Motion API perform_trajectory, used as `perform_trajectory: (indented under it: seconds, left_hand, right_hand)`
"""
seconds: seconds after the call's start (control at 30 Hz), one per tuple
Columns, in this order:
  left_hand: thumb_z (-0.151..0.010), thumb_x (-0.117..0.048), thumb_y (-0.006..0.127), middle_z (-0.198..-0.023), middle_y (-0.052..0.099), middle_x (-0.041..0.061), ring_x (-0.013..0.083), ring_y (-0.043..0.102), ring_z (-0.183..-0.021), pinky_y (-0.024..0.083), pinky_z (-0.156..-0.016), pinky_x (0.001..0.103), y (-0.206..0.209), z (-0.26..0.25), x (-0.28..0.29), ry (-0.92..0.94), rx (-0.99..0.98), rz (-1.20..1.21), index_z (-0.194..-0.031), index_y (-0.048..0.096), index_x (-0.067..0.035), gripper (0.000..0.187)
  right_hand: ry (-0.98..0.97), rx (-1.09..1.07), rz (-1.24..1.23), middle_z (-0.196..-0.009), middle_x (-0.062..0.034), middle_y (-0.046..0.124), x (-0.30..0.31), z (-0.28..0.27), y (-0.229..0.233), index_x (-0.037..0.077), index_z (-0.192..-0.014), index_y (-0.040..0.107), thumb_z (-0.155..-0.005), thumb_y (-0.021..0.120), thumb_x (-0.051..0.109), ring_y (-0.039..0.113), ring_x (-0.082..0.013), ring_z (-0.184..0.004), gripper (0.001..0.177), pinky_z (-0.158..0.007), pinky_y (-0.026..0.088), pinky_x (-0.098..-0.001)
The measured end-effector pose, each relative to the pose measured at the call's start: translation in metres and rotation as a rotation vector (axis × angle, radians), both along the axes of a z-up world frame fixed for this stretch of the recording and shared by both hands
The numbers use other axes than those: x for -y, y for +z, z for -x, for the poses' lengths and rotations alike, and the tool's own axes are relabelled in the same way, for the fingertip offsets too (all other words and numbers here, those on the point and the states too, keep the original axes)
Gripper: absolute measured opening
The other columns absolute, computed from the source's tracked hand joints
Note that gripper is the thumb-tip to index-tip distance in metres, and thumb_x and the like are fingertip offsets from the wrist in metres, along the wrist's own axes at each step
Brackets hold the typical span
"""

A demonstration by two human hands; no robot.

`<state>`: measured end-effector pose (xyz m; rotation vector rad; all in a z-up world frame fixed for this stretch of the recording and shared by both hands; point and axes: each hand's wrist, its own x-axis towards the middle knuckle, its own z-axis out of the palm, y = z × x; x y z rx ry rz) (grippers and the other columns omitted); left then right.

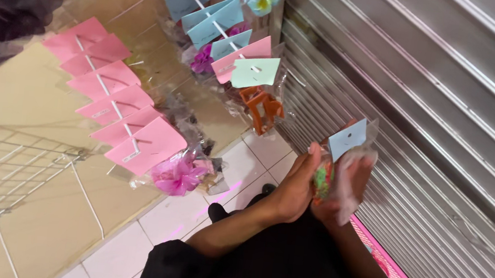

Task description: The person takes small packaged hair accessories from a pink basket on the floor and hangs them onto display hooks on a wall-mounted rack.

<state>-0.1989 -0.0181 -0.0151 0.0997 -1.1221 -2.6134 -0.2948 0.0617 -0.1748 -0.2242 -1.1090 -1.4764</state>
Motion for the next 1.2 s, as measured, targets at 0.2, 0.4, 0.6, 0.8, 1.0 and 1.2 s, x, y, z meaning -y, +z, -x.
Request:
perform_trajectory:
  seconds: [0.2,0.4,0.6,0.8,1.0,1.2]
  left_hand:
    - [-0.106,-0.064,0.016,-0.178,0.013,0.008,0.0228,0.043,-0.141,0.039,-0.115,0.038,0.008,0.008,0.007,0.141,0.063,0.380,-0.168,0.012,-0.005,0.086]
    - [-0.112,-0.063,0.013,-0.175,0.028,0.015,0.0221,0.032,-0.161,0.027,-0.133,0.036,0.006,-0.012,0.007,0.099,0.022,0.348,-0.169,0.016,0.001,0.086]
    - [-0.106,-0.060,0.019,-0.173,0.027,0.011,0.0263,0.050,-0.116,0.041,-0.104,0.041,0.045,-0.055,-0.001,0.172,0.116,0.334,-0.165,0.019,-0.007,0.079]
    - [-0.119,-0.046,0.031,-0.138,0.068,0.013,0.0301,0.062,-0.127,0.043,-0.114,0.042,-0.019,-0.100,0.008,0.457,0.118,1.038,-0.139,0.062,-0.004,0.056]
    - [-0.119,-0.033,0.040,-0.084,0.052,0.008,0.0124,0.049,-0.077,0.047,-0.071,0.031,-0.149,-0.083,0.007,0.604,0.485,0.773,-0.095,0.055,0.002,0.044]
    - [-0.116,-0.032,0.040,-0.088,0.065,0.005,0.0110,0.057,-0.080,0.049,-0.073,0.028,-0.170,-0.048,0.030,0.896,0.521,0.633,-0.117,0.066,0.004,0.044]
  right_hand:
    - [2.316,1.923,1.022,-0.164,-0.0237,0.031,-0.002,-0.019,0.065,0.000,-0.160,0.027,-0.112,0.016,0.058,0.030,-0.0405,-0.154,0.077,-0.132,0.010,-0.0531]
    - [2.473,1.886,1.384,-0.152,-0.0138,0.051,0.015,-0.018,0.085,0.006,-0.154,0.044,-0.107,0.019,0.064,0.046,-0.0299,-0.148,0.079,-0.132,0.017,-0.0419]
    - [1.840,2.891,1.910,-0.145,-0.0039,0.046,-0.008,-0.029,0.009,0.019,-0.141,0.035,-0.095,0.062,0.034,0.046,-0.0235,-0.136,0.056,-0.116,0.041,-0.0392]
    - [1.695,3.252,2.367,-0.137,-0.0121,0.054,-0.016,0.005,-0.076,0.005,-0.139,0.044,-0.098,0.066,0.026,0.060,-0.0230,-0.120,0.051,-0.103,0.055,-0.0423]
    - [1.087,3.369,2.974,-0.125,-0.0218,0.072,0.019,0.060,-0.026,0.005,-0.145,0.059,-0.099,0.065,0.038,0.064,-0.0064,-0.074,0.058,-0.061,0.053,-0.0198]
    - [0.329,3.323,1.660,-0.083,-0.0252,0.071,0.070,0.072,-0.020,0.001,-0.136,0.069,-0.088,0.078,0.020,0.064,-0.0221,-0.058,0.053,-0.047,0.043,-0.0354]
